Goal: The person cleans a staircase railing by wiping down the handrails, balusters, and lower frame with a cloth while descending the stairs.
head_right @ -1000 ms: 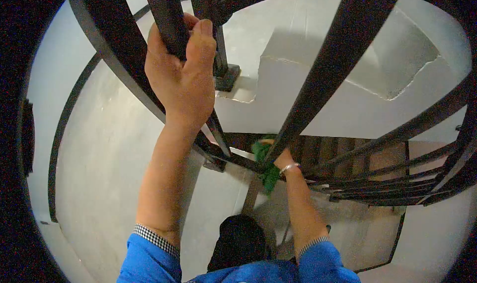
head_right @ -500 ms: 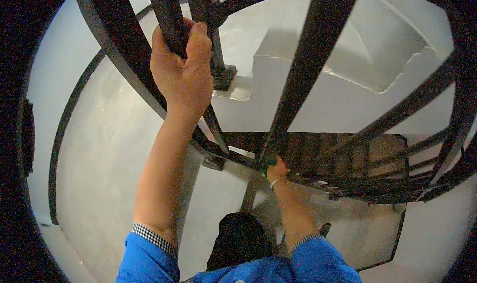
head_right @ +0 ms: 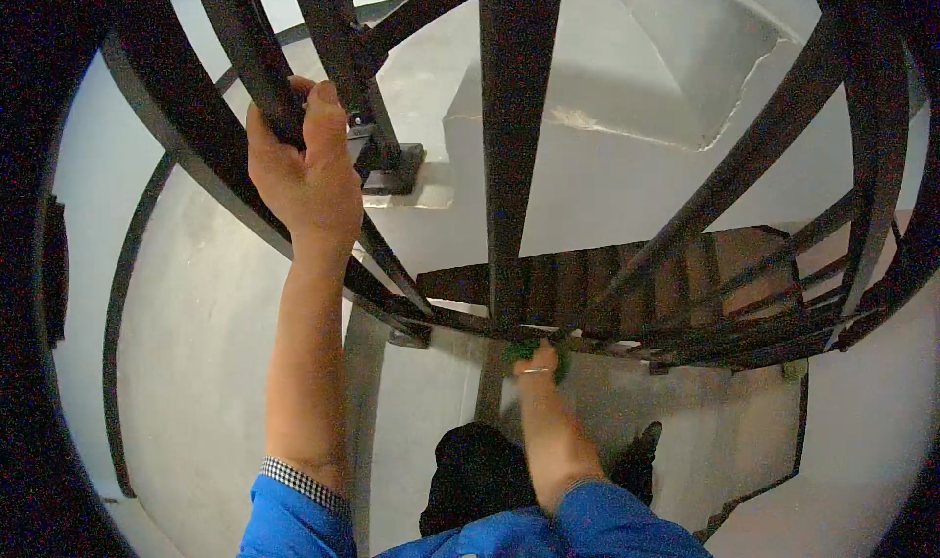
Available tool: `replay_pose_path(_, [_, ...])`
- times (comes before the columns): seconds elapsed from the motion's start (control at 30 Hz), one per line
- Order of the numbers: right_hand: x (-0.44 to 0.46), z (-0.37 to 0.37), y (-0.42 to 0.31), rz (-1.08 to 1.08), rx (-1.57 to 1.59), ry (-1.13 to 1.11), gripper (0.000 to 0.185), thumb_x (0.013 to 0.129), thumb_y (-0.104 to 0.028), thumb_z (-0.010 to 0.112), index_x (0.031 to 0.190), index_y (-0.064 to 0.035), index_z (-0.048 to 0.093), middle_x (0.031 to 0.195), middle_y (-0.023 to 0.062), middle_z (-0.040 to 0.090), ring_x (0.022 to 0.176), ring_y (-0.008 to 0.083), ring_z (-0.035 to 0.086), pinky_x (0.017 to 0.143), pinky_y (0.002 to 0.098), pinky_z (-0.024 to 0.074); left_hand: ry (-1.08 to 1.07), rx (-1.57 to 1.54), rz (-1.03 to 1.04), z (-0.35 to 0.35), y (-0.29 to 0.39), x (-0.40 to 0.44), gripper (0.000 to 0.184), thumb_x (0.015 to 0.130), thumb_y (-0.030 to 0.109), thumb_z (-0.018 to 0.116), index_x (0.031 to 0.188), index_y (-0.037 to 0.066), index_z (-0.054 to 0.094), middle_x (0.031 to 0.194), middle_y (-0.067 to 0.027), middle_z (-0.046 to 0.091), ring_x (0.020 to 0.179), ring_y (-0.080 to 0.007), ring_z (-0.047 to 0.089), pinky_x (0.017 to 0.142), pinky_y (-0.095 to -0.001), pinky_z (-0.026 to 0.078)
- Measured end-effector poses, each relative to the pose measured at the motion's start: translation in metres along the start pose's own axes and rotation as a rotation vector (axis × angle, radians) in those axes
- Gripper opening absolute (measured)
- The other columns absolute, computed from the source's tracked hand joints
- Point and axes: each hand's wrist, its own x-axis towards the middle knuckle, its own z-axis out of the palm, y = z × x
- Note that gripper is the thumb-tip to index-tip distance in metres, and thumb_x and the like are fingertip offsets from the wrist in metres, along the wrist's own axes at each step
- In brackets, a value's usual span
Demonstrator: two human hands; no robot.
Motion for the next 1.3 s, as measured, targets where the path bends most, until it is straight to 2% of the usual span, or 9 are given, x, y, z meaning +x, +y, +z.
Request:
replay_pose_path(0.07, [-0.062,0.051,-0.049,-0.076,0.517,-0.062,0.041,0.069,-0.018,0.062,0.107,-0.0055,0.054,0.100,0.0140,0.060,0.088,0.0272,0.060,0.079,0.0374,0.0478,0.026,0.074,0.039,0.000,-0.001,0.002,0.017,0.081,0.017,0.059,0.084,0.003,0.050,0.063,-0.0050,0.056,0.055,-0.0088,0.051,0.053,-0.0233,0.042])
replay_pose_path(0.1, [-0.153,0.112,-0.141,0.468,0.962,0.024,0.029,0.091,-0.023,0.037,0.101,-0.0027,0.056,0.102,0.0104,0.061,0.089,0.0267,0.059,0.078,0.0423,0.0471,0.026,0.073,0.040,0.001,-0.003,0.003,0.017,0.081,0.017,0.059,0.084,0.003,0.050,0.063,-0.0050,0.056,0.055,-0.0088,0.051,0.053,-0.0233,0.042])
replay_pose_path(0.23, [-0.234,0.156,-0.162,-0.321,-0.139,-0.458,0.022,0.087,-0.012,0.046,0.104,-0.0010,0.055,0.109,0.0114,0.057,0.100,0.0250,0.055,0.087,0.0381,0.0440,0.018,0.076,0.046,0.002,-0.004,0.001,0.018,0.084,0.018,0.058,0.087,0.003,0.050,0.068,0.0005,0.050,0.059,-0.0056,0.043,0.052,-0.0209,0.036])
replay_pose_path(0.33, [-0.230,0.148,-0.147,0.190,0.422,-0.797,0.029,0.085,-0.010,0.050,0.112,-0.0009,0.050,0.118,0.0125,0.052,0.108,0.0258,0.051,0.090,0.0369,0.0418,0.008,0.167,-0.004,0.004,0.004,-0.001,0.020,0.084,0.021,0.058,0.087,0.002,0.050,0.067,-0.0009,0.050,0.059,-0.0074,0.044,0.053,-0.0225,0.037])
replay_pose_path(0.4, [-0.291,0.089,-0.233,-0.504,-0.482,-0.895,0.038,0.086,-0.016,0.051,0.120,-0.0020,0.045,0.124,0.0126,0.047,0.113,0.0261,0.046,0.096,0.0398,0.0374,0.011,0.154,-0.003,0.007,0.007,0.000,0.021,0.084,0.022,0.058,0.087,0.002,0.050,0.066,-0.0014,0.050,0.059,-0.0082,0.045,0.053,-0.0232,0.038])
replay_pose_path(0.47, [-0.298,0.061,-0.257,0.433,0.735,-0.959,0.050,0.085,-0.027,0.053,0.127,-0.0030,0.039,0.128,0.0129,0.044,0.118,0.0283,0.042,0.101,0.0440,0.0306,-0.060,0.160,-0.083,0.005,0.010,0.001,0.021,0.084,0.021,0.057,0.090,0.002,0.049,0.064,-0.0016,0.050,0.057,-0.0084,0.045,0.053,-0.0235,0.038])
replay_pose_path(0.6, [-0.279,0.048,-0.272,0.171,0.791,-0.994,0.062,0.083,-0.037,0.053,0.131,-0.0036,0.034,0.134,0.0139,0.038,0.123,0.0311,0.036,0.104,0.0463,0.0247,-0.218,0.282,0.142,-0.046,-0.063,-0.082,0.068,0.077,0.013,0.059,0.132,-0.004,0.025,0.128,-0.0268,0.031,0.118,-0.0412,0.030,0.100,-0.0449,0.023])
replay_pose_path(0.87, [-0.283,-0.010,-0.316,-0.158,0.650,-1.094,0.058,0.086,-0.035,0.050,0.130,-0.0005,0.034,0.130,0.0145,0.043,0.119,0.0302,0.042,0.100,0.0451,0.0311,-1.095,-0.807,-0.926,-0.044,-0.037,-0.246,0.077,0.075,0.054,0.061,0.118,-0.008,0.044,0.112,-0.0118,0.052,0.103,-0.0173,0.049,0.089,-0.0304,0.038])
replay_pose_path(1.3, [-0.305,-0.063,-0.357,-0.886,-0.220,-0.644,0.034,0.079,-0.008,0.059,0.112,-0.0019,0.051,0.107,0.0055,0.056,0.097,0.0145,0.052,0.086,0.0317,0.0419,-1.116,-0.794,-0.975,0.012,-0.004,-0.229,0.042,0.075,0.026,0.071,0.102,-0.003,0.058,0.097,-0.0071,0.061,0.089,-0.0148,0.056,0.080,-0.0295,0.044])
